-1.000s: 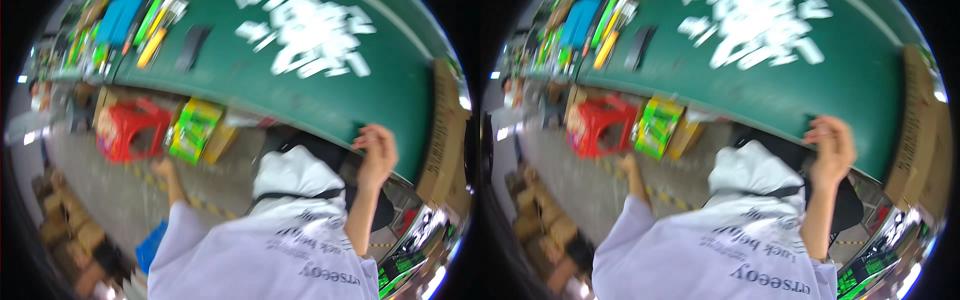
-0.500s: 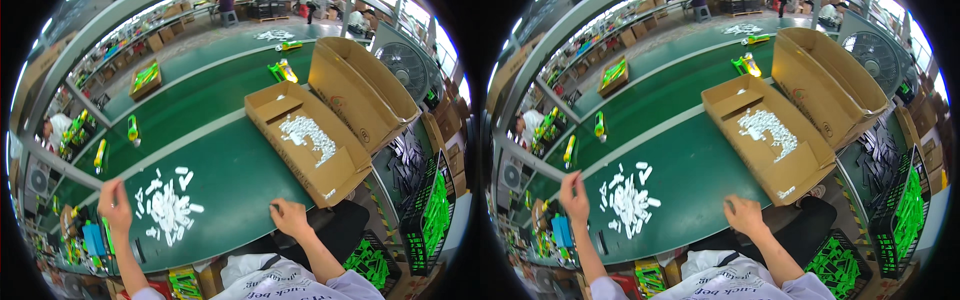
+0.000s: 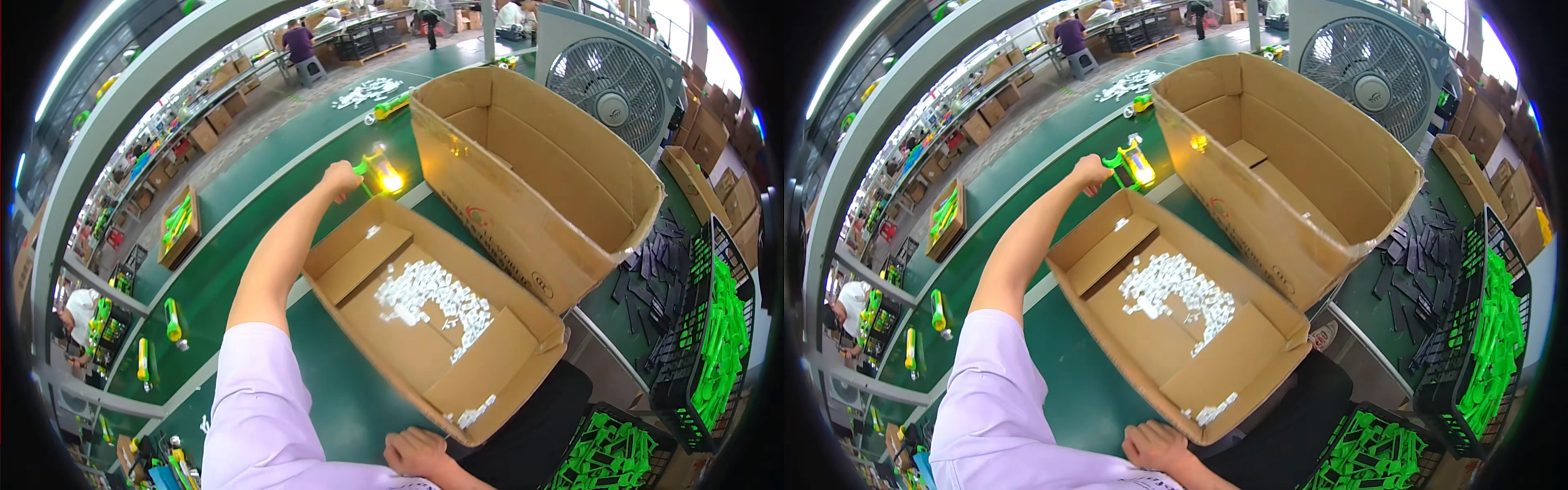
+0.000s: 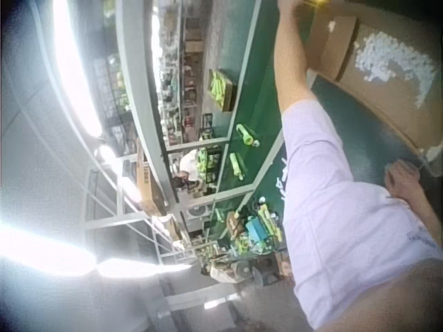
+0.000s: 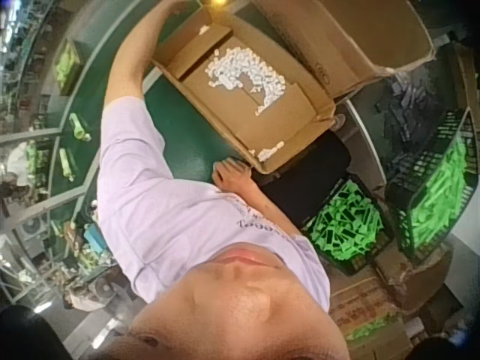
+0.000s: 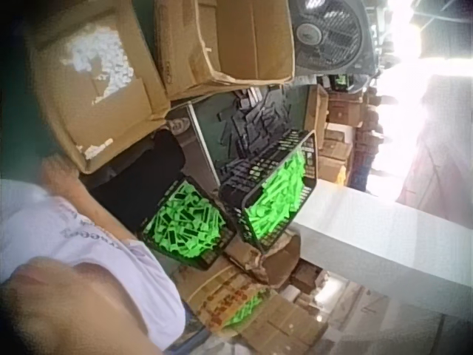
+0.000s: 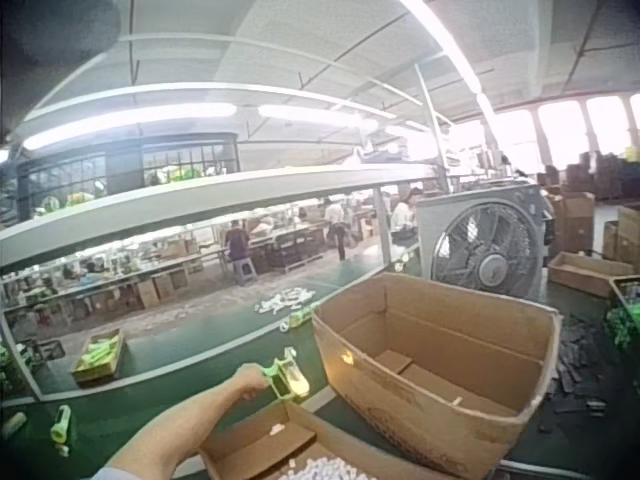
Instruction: The person assembles flashlights by retrieving components from the conveyor belt, inserting switches into the housings, snapping the casing halves together by hand, and placing the assembled flashlights onto the conveyor belt.
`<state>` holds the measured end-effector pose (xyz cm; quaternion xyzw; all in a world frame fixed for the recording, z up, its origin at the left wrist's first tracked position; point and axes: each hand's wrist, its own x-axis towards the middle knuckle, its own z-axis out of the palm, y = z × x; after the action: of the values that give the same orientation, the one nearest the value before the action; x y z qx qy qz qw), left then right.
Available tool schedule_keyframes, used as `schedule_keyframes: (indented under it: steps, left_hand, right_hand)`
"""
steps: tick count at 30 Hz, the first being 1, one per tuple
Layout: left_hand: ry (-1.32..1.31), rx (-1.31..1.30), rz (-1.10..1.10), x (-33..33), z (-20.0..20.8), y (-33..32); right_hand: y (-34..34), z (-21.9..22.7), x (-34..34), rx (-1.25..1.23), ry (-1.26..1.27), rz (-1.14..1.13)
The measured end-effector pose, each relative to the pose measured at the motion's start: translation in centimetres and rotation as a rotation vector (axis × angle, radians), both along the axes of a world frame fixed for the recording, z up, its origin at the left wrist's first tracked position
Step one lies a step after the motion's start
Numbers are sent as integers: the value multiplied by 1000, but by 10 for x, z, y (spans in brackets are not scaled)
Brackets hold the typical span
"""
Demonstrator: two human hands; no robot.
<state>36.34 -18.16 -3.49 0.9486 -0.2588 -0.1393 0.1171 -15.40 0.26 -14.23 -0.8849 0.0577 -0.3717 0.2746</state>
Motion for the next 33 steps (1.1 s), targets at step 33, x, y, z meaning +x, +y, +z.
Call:
schedule_keyframes:
  steps: [33]
  left_hand:
    - [133, -59, 219, 46, -56, -70]
  right_hand:
    - [-18, 25, -13, 134, 80, 245]
